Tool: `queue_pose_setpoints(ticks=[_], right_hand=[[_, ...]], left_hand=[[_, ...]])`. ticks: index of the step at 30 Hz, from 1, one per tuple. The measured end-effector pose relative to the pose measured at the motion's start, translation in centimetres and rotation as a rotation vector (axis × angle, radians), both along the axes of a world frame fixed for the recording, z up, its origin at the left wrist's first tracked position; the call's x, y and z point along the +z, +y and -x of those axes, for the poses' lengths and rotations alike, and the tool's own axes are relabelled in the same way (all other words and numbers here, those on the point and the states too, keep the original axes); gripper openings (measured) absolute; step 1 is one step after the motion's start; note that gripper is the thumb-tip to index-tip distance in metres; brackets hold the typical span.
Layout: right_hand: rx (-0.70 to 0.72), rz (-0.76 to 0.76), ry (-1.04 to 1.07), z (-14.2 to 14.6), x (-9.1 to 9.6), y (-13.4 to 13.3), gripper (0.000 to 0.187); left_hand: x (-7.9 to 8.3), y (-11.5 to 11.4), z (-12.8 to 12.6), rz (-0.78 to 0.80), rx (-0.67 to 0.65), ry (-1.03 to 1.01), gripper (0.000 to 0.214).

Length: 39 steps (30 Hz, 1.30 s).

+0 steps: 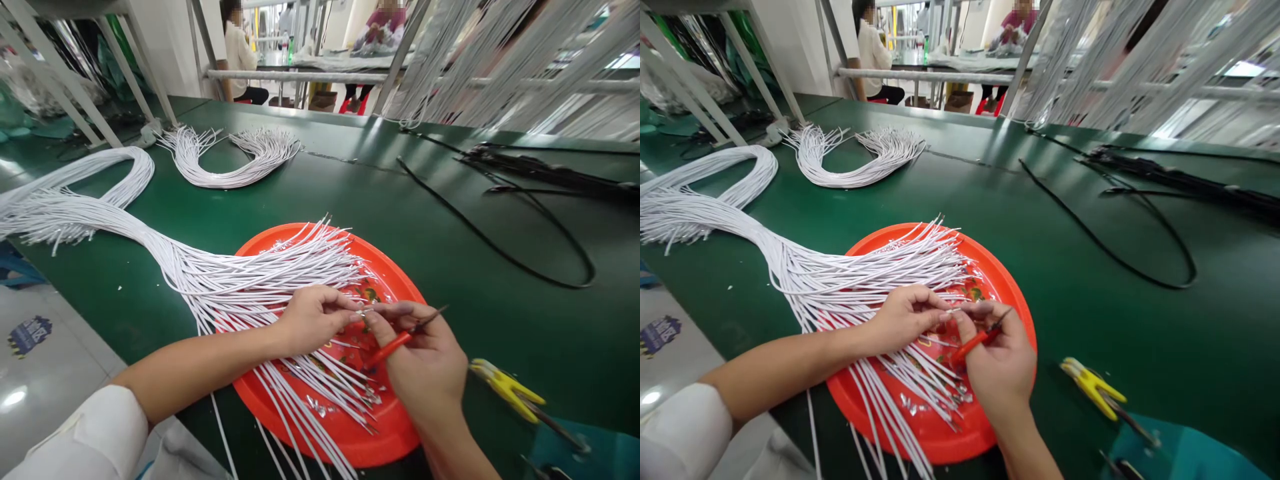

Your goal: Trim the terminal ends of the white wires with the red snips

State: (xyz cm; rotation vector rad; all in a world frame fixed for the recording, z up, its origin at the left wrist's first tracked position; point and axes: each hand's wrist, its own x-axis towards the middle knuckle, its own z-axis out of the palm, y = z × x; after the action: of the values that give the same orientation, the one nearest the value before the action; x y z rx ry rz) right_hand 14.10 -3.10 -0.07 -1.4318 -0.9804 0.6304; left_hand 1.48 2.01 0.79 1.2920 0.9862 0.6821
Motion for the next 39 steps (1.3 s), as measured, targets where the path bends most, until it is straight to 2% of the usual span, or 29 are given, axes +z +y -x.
queue_pose_setpoints(ticks=[4,9,12,14,18,21,28,34,39], right_hand=[[-0.007,0.026,-0.150,-0.1,-0.5,-0.5,0.016],[-0.056,0.096,-0.458,-0.1,-0.3,-1.1,0.011],[-0.059,0.088,-0.510,-0.1,-0.2,-1.0,0.011],[-0.036,0.108,-0.401,-0.1,-0.2,-0.8,0.012],[0.041,0.114,-0.030,-0.1,-0.1,-0.2,0.020],[0.027,0.101,0.114,0.1,0.1,0.0,0.023],[-0.036,0.038,0.189,0.1,0.5,-0.1,0.027],[-0.034,0.036,0.166,0.2,0.4,-0.1,0.027],[-0.009,0.067,0.271,0.1,-0.1,0.0,0.030]], left_hand=[[-0.2,-0.1,0.0,-0.087,0.001,0.051,0.019],[0.2,-0.2,0.2,-0.204,-0.001,0.103,0.014],[0.4,-0.2,0.2,-0.226,-0.011,0.117,0.013],[0.3,-0.2,0.2,-0.181,-0.022,0.092,0.015],[-0.1,-0.1,0.1,-0.040,-0.032,0.003,0.013],[-0.1,-0.1,0.0,0.017,-0.030,-0.019,0.012],[0.7,0.2,-0.1,0.199,0.013,-0.082,0.008],[0.7,0.0,-0.2,0.197,0.009,-0.074,0.009],[0.6,0.1,-0.1,0.289,-0.012,-0.094,0.009]])
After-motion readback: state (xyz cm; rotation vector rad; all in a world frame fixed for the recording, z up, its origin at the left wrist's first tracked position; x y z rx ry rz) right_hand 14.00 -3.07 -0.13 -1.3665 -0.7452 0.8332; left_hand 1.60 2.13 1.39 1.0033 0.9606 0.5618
